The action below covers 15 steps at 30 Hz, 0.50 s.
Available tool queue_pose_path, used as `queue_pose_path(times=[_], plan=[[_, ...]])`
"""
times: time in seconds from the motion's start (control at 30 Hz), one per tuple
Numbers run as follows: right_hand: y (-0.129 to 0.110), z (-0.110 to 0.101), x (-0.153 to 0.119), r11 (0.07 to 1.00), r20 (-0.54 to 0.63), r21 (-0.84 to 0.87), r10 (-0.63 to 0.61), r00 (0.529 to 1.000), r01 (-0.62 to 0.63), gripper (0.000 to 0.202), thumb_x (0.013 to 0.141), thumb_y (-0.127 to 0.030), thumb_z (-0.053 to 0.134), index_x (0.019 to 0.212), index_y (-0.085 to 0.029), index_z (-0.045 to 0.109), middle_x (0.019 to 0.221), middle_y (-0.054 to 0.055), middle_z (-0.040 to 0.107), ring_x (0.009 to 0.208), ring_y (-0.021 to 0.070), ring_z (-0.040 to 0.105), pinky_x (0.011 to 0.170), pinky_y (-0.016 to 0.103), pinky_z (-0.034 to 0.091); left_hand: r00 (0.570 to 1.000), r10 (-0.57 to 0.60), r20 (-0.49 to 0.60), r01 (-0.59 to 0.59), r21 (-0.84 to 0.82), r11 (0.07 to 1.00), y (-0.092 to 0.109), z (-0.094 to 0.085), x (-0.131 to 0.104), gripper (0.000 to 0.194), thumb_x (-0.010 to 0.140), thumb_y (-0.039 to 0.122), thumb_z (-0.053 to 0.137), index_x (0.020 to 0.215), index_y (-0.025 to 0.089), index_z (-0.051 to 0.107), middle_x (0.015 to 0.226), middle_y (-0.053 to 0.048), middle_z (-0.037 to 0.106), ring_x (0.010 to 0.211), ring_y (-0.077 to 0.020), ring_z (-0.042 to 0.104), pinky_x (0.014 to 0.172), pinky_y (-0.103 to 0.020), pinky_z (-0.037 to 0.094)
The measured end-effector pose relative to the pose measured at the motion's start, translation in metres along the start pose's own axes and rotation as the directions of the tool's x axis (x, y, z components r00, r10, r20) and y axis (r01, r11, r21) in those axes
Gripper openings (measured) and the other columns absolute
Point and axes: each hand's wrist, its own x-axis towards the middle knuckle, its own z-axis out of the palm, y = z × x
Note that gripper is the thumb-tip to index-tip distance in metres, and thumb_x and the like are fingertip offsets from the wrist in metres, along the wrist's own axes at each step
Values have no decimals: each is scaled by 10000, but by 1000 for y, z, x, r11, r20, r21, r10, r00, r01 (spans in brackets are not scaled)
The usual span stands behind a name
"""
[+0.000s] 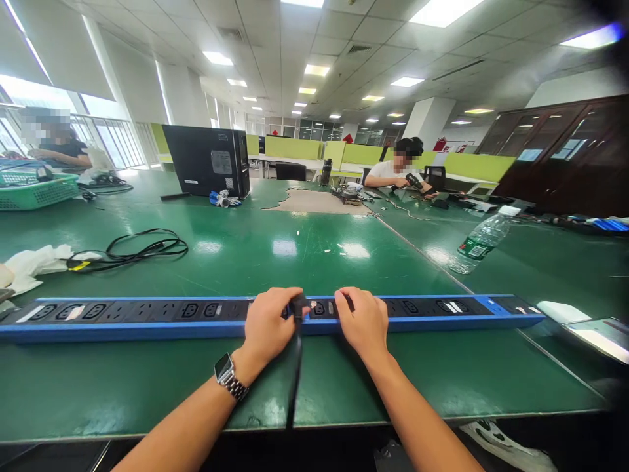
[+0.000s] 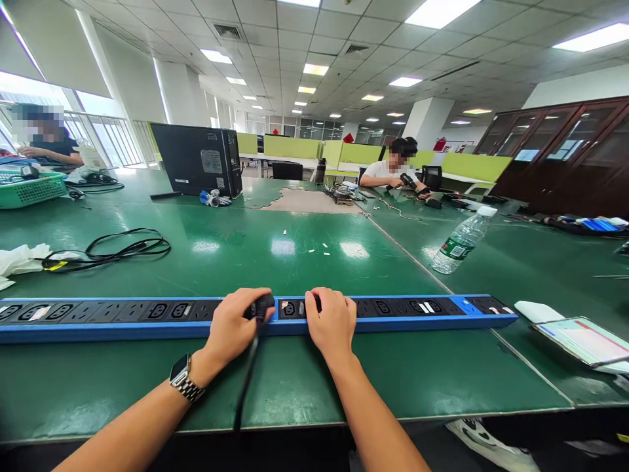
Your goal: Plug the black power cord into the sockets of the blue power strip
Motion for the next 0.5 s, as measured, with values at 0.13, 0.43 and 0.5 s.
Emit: queue_pose_path(times=[0.13,0.43,0.5], plan=[[2,1,0,1000,-6,14,-13,1000,13,355,949,-429,398,870,-223,675,937,43,727,943,212,601,923,380,299,968,-146,-204,126,-106,986,-14,-27,-4,330,863,438,592,1089,210,669,1046,-50,746,925,-196,693,883,-311,536],[-1,1,1,1000,12,-3,18,1000,-18,329,942,-442,441,854,-231,678,932,26,726,943,212,602,925,384,298,901,-349,-258,367,24,930,-68,-98,-43,406,813,565,589,1054,255,693,998,-20,755,915,-227,695,828,-315,541],[0,1,0,1000,10,-9,13,1000,-13,336,941,-447,442,845,-229,679,931,30,727,945,215,601,925,386,296,930,-314,-190,328,45,944,-68,-97,-43,417,811,565,582,1055,245,690,996,-27,756,903,-226,699,823,-318,542]])
